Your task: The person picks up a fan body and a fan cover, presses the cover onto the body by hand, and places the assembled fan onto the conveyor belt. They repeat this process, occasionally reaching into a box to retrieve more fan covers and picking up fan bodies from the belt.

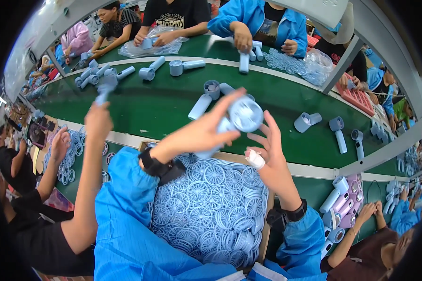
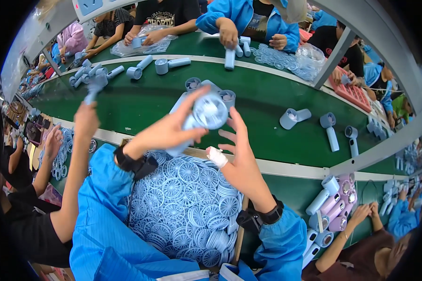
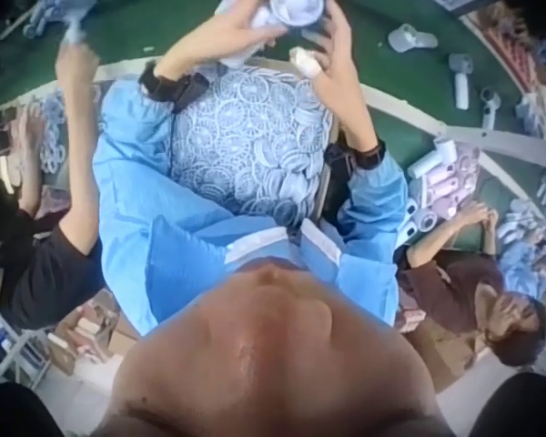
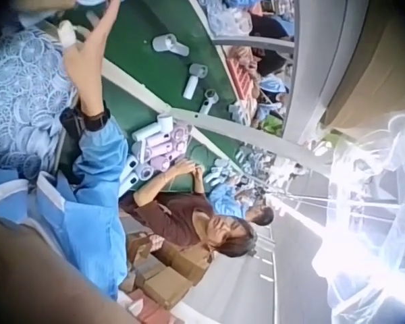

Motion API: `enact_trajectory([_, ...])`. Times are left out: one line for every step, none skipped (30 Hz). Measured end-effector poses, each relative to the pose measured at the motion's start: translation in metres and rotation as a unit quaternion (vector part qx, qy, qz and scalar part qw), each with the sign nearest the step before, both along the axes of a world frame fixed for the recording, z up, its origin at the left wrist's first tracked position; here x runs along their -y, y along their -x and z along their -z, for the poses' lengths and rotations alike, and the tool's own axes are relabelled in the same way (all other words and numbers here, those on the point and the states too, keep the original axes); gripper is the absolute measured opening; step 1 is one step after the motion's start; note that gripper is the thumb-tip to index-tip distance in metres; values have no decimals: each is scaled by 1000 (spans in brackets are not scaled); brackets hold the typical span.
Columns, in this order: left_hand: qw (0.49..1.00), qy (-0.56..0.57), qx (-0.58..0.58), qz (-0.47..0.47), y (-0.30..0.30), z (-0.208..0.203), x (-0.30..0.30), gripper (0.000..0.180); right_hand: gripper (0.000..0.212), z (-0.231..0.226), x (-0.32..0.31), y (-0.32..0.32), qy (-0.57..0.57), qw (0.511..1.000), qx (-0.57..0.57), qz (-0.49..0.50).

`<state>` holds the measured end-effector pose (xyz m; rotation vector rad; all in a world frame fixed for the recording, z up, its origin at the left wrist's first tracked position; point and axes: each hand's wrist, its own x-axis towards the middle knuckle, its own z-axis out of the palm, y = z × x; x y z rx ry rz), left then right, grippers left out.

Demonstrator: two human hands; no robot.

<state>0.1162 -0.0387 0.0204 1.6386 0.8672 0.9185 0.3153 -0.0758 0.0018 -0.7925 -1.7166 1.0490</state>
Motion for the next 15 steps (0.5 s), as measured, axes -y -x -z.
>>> enact_trajectory([989,-143,-29,23,-10,6,6,82,66,0,0,5,19,995,-94,-17])
enact_trajectory([957,-282,-57,46,-17,8,10,83,68,0,-1,7,38,981,-188,-34])
enact_trajectory([957,-281,-57,45,-19,8,14,83,68,1,-2,5,39,981,-188,-34])
enact_trajectory([972,-218,-46,69,-22,0,19,84,69,0,-4,-2,45,981,-183,-45])
enact_trajectory([983,-153,-35,92,-25,-7,24,85,70,0,-5,-9,51,981,-178,-56])
enact_trajectory([989,-87,-23,115,-26,-10,27,86,71,0,-6,-13,57,981,-173,-68])
enact_trajectory([989,-87,-23,115,-27,-8,27,86,71,0,-6,-14,57,981,-173,-67])
enact_trajectory([989,-100,-24,108,-27,-3,25,87,71,0,-5,-15,48,983,-165,-69])
enact_trajectory([988,-112,-27,100,-27,0,24,87,71,0,-4,-15,40,984,-158,-71])
enact_trajectory([988,-124,-29,92,-27,1,23,88,71,0,-4,-15,31,985,-151,-74])
enact_trajectory([988,-124,-29,92,-27,2,23,88,71,1,-3,-16,31,985,-151,-74])
enact_trajectory([983,-157,-22,93,-27,3,22,87,70,3,-2,-15,-10,988,-137,-69])
enact_trajectory([977,-190,-15,94,-26,3,22,86,69,5,-2,-15,-50,989,-122,-64])
enact_trajectory([970,-223,-8,95,-26,3,21,86,68,6,-2,-14,-91,988,-108,-58])
enact_trajectory([970,-222,-8,95,-26,2,20,86,68,6,-2,-13,-91,988,-108,-58])
